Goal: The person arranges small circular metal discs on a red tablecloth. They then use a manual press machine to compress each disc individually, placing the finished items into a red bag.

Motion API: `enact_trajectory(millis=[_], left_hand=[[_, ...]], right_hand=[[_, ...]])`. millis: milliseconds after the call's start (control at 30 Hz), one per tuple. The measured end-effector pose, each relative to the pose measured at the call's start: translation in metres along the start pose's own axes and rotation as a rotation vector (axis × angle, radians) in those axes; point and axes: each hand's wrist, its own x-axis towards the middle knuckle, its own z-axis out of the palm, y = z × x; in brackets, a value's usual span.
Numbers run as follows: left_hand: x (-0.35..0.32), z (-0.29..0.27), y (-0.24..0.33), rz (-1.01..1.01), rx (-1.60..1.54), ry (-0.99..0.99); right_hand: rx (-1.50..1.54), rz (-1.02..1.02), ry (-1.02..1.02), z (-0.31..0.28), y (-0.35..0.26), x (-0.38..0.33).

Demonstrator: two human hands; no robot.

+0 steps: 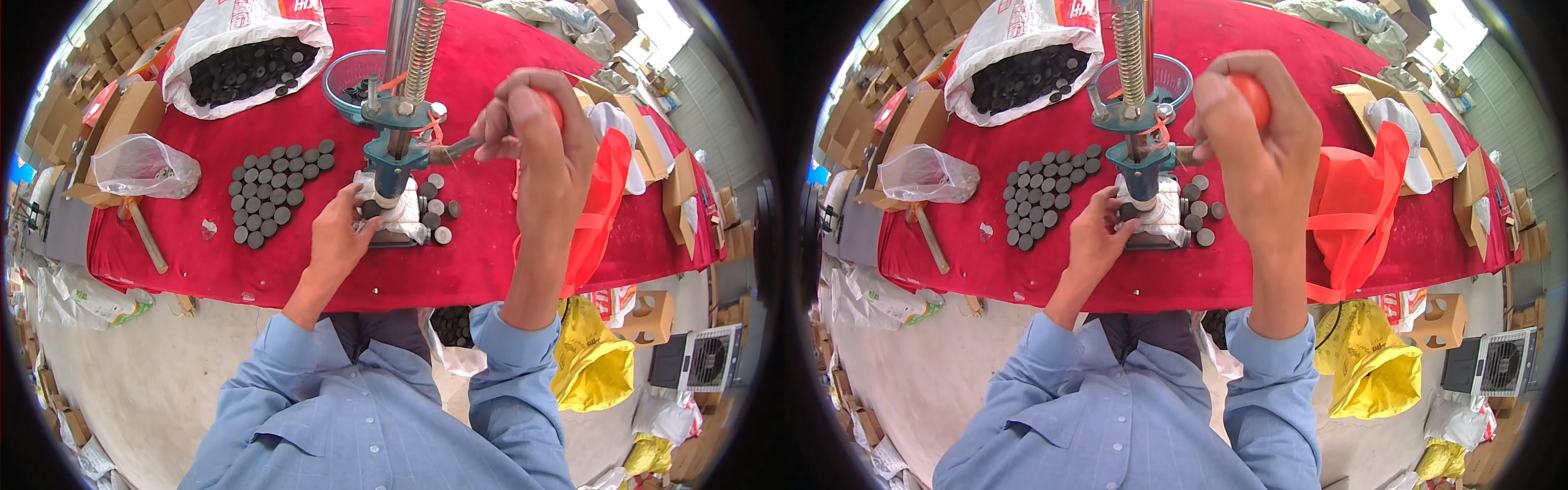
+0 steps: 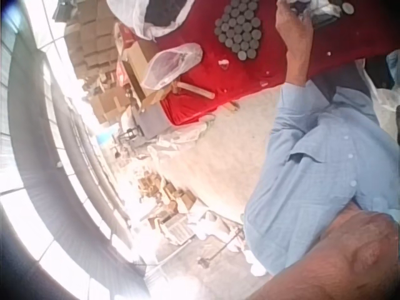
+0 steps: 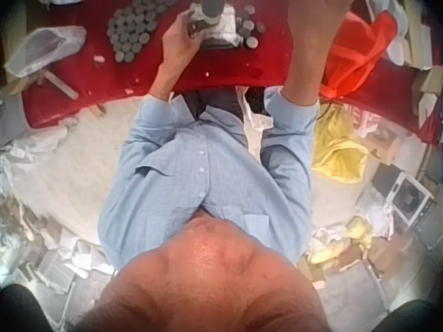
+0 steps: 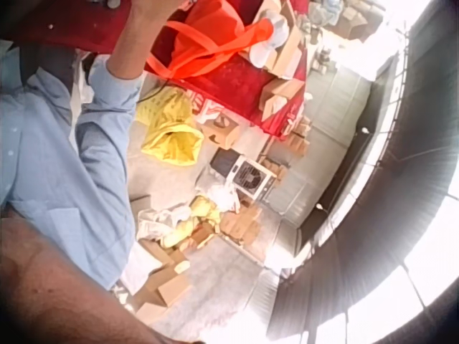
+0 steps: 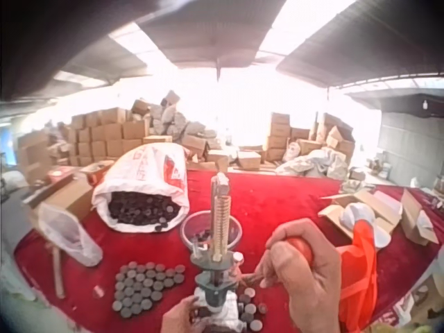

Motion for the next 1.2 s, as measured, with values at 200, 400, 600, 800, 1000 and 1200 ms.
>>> enact_trajectory(millis=[200, 400, 600, 800, 1000, 1200], left_hand=[[0.011, 0.025, 0.003, 0.116, 0.023, 0.021], [0.007, 0.004, 0.000, 0.146, 0.109, 0.044], [-0.019, -0.061, -0.052, 0.106, 0.717, 0.067], [-0.033, -0.074, -0.071, 0.025, 0.589, -0.011], [-0.045, -0.084, -0.072, 0.044, 0.529, 0.010], [-0.042, -0.070, -0.046, -0.067, 0.255, 0.096]], right_hand=[[0.050, 0.001, 0.018, 0.002, 0.007, 0.006], [0.028, -0.293, -0.024, -0.010, 0.025, -0.043], [-0.035, -0.509, -0.084, -0.023, 0.083, -0.154], [-0.095, -0.416, -0.037, -0.019, 0.081, -0.167], [-0.090, -0.400, -0.027, -0.021, 0.083, -0.172], [-0.056, -0.437, 0.007, -0.015, 0.087, -0.169]])
